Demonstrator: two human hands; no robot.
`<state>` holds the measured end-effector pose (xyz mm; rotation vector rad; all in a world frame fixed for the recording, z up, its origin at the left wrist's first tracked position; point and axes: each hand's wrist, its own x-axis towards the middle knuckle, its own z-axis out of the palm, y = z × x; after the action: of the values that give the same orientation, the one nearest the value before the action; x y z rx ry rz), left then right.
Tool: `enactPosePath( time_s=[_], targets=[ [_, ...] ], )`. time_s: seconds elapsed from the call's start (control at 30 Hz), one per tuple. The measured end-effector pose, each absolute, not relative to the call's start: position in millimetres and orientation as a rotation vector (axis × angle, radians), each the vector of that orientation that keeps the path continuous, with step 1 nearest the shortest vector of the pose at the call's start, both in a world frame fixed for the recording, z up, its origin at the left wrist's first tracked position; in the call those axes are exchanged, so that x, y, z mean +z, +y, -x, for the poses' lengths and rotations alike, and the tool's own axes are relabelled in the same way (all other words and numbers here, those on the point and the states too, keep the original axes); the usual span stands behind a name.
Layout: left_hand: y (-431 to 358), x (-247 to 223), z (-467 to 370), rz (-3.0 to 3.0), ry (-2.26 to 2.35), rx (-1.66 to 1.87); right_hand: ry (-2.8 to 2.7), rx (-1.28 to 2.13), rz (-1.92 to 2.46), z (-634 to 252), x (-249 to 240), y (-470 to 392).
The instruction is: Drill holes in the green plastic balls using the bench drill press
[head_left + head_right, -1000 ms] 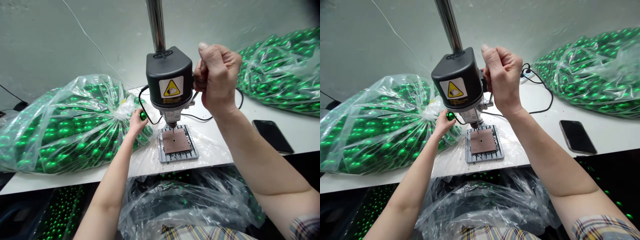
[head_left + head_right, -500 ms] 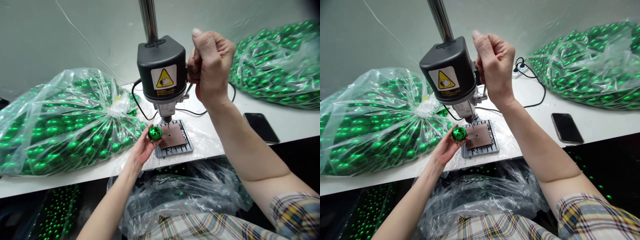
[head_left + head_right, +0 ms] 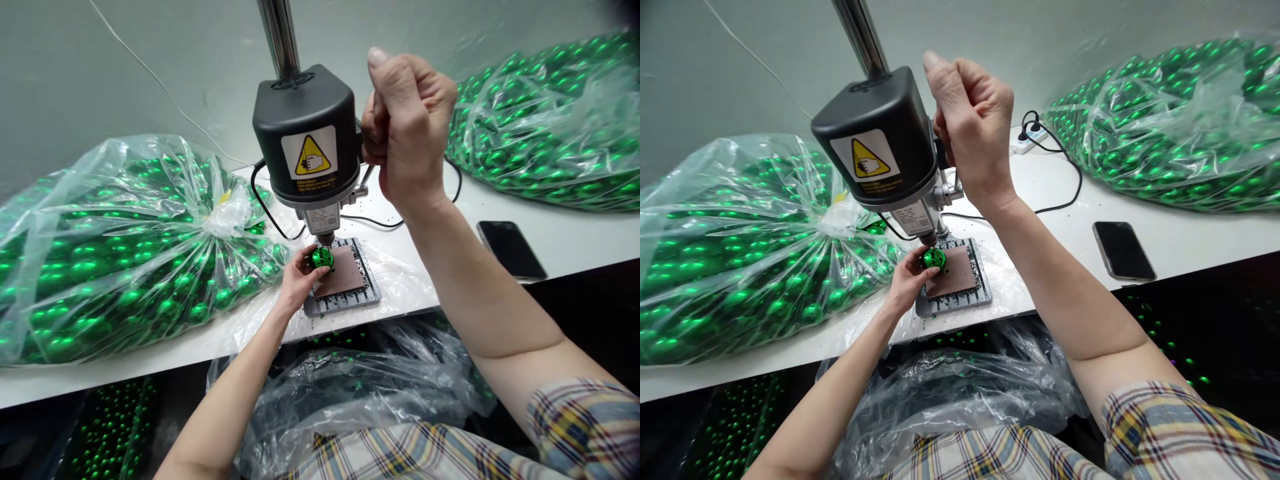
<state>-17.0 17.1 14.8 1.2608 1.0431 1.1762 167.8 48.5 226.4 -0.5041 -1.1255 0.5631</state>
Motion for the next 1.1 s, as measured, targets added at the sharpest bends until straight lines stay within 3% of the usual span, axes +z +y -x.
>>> enactPosePath(
  time_s=[1.1],
  targets=[
    [15.4, 12.5, 7.3, -1.597, 1.139, 1.154, -1.118, 0.571, 0.465, -168.3, 227.2, 49.7]
  ],
)
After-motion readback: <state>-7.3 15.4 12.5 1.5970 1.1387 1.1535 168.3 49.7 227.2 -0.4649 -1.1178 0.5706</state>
